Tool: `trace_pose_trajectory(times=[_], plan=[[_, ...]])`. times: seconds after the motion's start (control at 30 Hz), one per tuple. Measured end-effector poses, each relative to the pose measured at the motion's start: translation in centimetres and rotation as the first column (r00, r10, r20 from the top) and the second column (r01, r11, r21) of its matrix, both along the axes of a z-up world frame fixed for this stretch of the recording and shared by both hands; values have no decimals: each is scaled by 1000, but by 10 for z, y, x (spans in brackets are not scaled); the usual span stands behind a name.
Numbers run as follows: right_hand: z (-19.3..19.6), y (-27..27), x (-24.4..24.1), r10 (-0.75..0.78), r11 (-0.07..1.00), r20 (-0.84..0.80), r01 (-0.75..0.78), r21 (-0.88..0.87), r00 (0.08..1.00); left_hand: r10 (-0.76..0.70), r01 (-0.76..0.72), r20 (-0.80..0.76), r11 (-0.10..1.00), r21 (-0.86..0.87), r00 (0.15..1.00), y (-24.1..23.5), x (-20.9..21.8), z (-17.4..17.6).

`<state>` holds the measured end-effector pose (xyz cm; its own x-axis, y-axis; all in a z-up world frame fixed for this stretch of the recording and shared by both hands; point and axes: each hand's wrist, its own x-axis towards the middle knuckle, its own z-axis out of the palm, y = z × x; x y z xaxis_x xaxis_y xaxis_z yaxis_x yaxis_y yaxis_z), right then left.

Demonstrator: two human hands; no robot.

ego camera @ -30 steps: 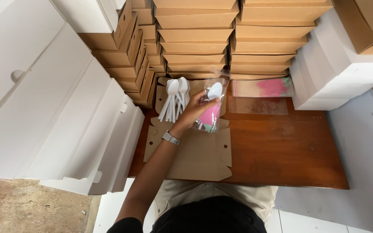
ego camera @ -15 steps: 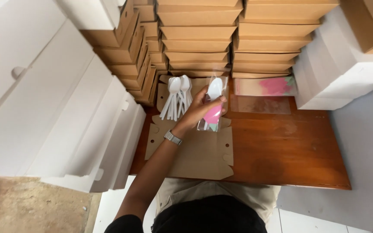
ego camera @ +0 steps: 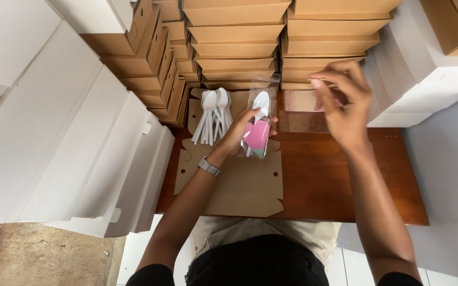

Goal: The person places a heart-shaped item and a plastic spoon into a clear plastic sleeve.

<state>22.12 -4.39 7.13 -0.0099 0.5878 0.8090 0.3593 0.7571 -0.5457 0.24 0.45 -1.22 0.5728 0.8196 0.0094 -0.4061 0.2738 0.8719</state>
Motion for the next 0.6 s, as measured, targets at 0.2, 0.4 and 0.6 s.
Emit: trace_pose_trajectory(times=[0.2,0.4,0.6], plan=[[-35,28,0,13,988,-152,-36,-148,988,94,-61,-152,976,210,984,4,12,-23],[-52,42,5,16,975,-243,-69,-211,970,22,38,-189,950,309,982,-5,8,-7],[-61,38,16,-24,970,-231,-33,-240,973,-52,96,-163,956,277,985,3,12,-30]])
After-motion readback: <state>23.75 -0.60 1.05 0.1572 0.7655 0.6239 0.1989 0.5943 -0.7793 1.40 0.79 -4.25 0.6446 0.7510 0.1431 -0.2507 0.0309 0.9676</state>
